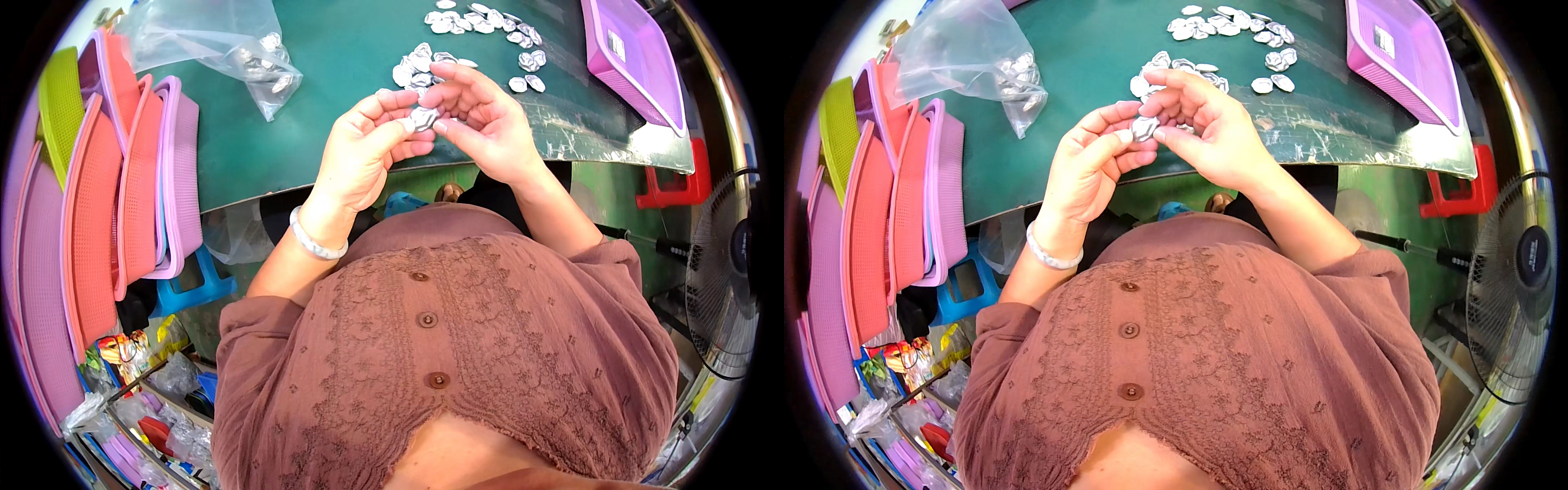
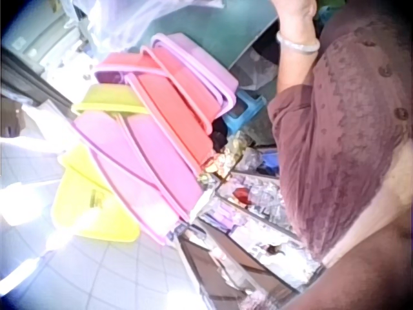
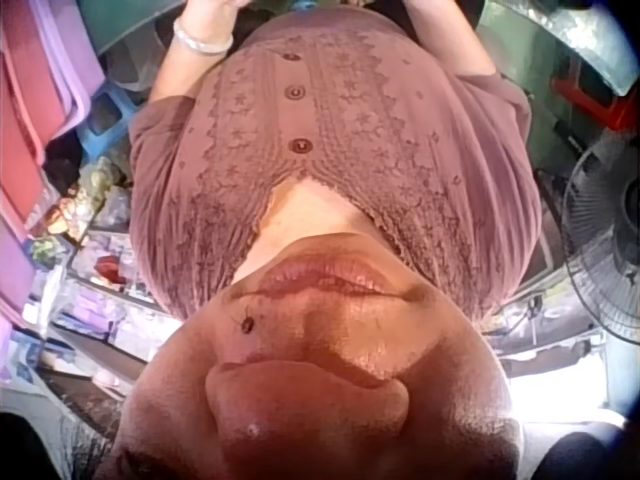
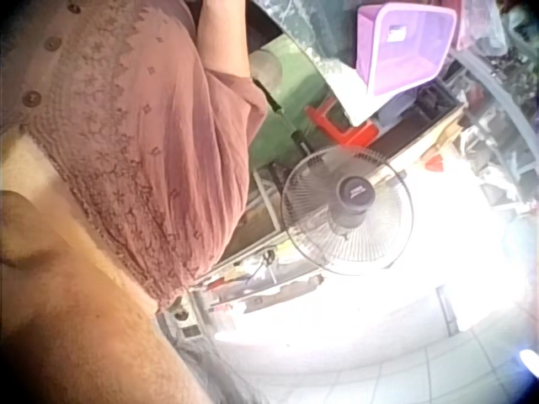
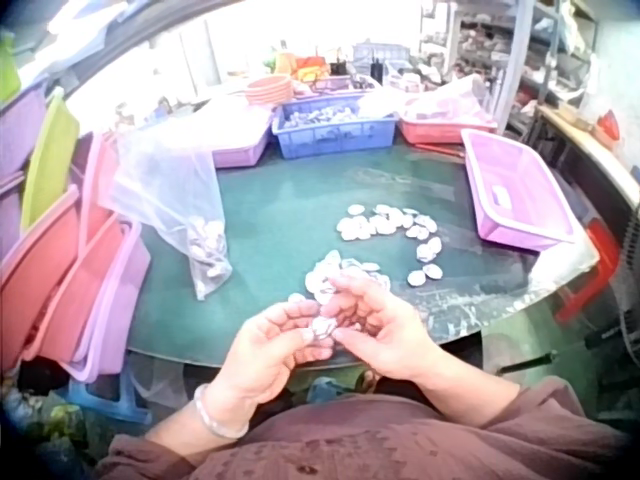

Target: The person picks up small silver foil-wrapped items from a table and places them into a clear plastic bag. She repeats this process, handling the items one by one and occasionally adjusting the bag.

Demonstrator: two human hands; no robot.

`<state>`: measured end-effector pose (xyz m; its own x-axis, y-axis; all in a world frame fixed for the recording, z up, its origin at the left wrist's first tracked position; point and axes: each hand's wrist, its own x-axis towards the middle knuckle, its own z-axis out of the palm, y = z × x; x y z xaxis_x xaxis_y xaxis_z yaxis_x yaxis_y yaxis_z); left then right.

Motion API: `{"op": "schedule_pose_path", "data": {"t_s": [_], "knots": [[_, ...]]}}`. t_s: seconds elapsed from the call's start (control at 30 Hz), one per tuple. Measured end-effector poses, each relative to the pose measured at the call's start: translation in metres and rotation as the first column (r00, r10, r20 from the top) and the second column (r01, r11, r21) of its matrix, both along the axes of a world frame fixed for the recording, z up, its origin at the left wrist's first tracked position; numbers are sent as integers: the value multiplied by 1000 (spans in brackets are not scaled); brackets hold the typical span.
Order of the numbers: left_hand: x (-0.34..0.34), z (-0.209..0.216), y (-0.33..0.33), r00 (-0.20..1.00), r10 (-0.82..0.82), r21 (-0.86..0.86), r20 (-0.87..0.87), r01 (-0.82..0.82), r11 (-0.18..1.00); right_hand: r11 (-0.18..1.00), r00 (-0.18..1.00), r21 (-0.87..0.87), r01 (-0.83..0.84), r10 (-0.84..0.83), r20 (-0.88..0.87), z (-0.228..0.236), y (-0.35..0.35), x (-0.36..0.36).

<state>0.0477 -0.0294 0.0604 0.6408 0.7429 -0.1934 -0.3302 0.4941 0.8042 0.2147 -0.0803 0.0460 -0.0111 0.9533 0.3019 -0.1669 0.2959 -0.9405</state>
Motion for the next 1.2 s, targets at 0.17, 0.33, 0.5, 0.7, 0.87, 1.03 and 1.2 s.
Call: {"op": "schedule_pose_path", "data": {"t_s": [0.17,0.33,0.5,0.7,0.87,1.03,1.2], "knots": [[-11,-14,5,998,59,-161,3,-58,985,977,896,136,163,-205,395,0,11,10],[-16,-20,11,989,132,-192,-58,-141,971,897,487,391,204,-440,754,-2,33,13],[-20,-22,14,985,147,-121,-92,-158,980,914,402,399,70,-392,827,1,37,1],[-24,-22,17,975,183,-116,-129,-198,973,885,326,465,-14,-435,839,-3,47,-18],[-23,-21,16,968,197,-103,-155,-214,971,908,322,419,1,-397,860,-9,54,-17],[-19,-15,11,954,196,21,-226,-196,980,993,775,106,56,-110,622,5,45,-13],[-19,-17,12,988,115,32,-103,-112,993,999,858,50,-8,-19,513,17,34,-10]]}}
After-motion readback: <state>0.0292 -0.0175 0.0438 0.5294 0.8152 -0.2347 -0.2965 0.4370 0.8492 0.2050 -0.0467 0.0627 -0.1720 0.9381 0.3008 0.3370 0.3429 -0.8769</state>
